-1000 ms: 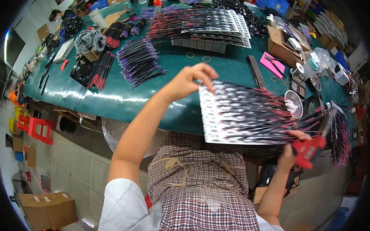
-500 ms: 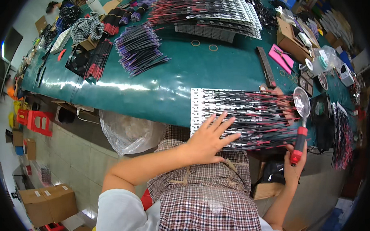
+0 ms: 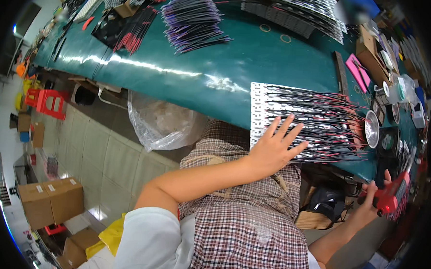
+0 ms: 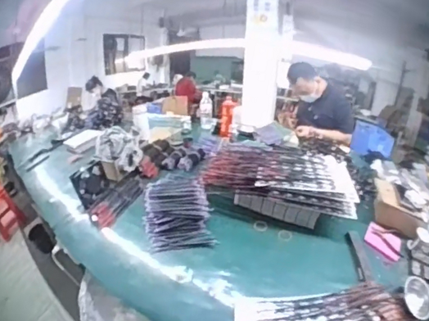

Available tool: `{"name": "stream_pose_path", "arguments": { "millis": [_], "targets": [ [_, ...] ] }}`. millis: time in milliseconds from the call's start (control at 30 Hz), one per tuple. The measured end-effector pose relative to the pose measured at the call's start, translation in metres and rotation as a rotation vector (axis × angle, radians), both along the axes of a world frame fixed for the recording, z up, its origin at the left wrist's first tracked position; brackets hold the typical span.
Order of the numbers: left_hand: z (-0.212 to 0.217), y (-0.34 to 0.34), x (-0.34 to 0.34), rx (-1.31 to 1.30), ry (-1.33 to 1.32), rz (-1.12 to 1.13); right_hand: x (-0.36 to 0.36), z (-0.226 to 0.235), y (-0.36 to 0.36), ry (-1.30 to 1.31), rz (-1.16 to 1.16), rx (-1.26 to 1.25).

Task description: The worker is using a heat tool to secure or process bundles of wires attached to LED strip panels on a factory assembly line.

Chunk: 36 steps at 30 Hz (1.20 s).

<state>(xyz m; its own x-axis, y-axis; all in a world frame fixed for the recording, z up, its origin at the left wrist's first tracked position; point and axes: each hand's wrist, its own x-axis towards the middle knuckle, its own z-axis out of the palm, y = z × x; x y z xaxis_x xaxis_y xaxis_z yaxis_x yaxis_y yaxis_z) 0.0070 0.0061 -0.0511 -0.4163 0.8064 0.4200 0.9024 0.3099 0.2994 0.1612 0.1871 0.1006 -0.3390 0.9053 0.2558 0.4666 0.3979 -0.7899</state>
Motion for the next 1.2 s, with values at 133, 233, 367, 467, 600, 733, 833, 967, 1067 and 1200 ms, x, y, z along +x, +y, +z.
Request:
{"name": "stream_pose_path", "arguments": {
  "millis": [133, 233, 367, 467, 600, 733, 833, 967, 1067, 1200],
  "targets": [
    [0.013, -0.002, -0.001, -0.017, -0.170, -0.062, -0.012, -0.017, 0.000, 0.466, 0.213, -0.057],
    [0.021, -0.007, -0.023, 0.172, -0.333, -0.064, -0.022, -0.024, -0.011, 0.458, 0.299, -0.090],
    [0.040, -0.042, -0.158, 0.227, -0.023, 0.316, -0.028, -0.033, -0.015, 0.406, 0.357, -0.080],
    [0.044, -0.093, -0.244, 0.122, 0.324, 0.810, -0.036, -0.038, -0.017, 0.405, 0.401, -0.105],
    [0.045, -0.104, -0.307, 0.006, 0.353, 0.826, -0.049, -0.035, -0.016, 0.391, 0.400, -0.153],
    [0.049, -0.092, -0.317, -0.204, 0.375, 0.865, -0.056, -0.039, -0.017, 0.358, 0.347, -0.181],
    [0.033, -0.094, -0.314, -0.156, 0.519, 0.846, -0.051, -0.039, -0.006, 0.222, 0.336, -0.331],
    [0.020, -0.094, -0.306, -0.016, 0.564, 0.768, -0.056, -0.045, -0.006, 0.316, 0.347, -0.404],
    [0.018, -0.093, -0.298, -0.039, 0.576, 0.799, -0.063, -0.039, -0.016, 0.379, 0.392, -0.379],
    [0.032, -0.097, -0.290, 0.013, 0.571, 0.768, -0.051, -0.048, -0.003, 0.167, 0.380, -0.352]
  ]
}}
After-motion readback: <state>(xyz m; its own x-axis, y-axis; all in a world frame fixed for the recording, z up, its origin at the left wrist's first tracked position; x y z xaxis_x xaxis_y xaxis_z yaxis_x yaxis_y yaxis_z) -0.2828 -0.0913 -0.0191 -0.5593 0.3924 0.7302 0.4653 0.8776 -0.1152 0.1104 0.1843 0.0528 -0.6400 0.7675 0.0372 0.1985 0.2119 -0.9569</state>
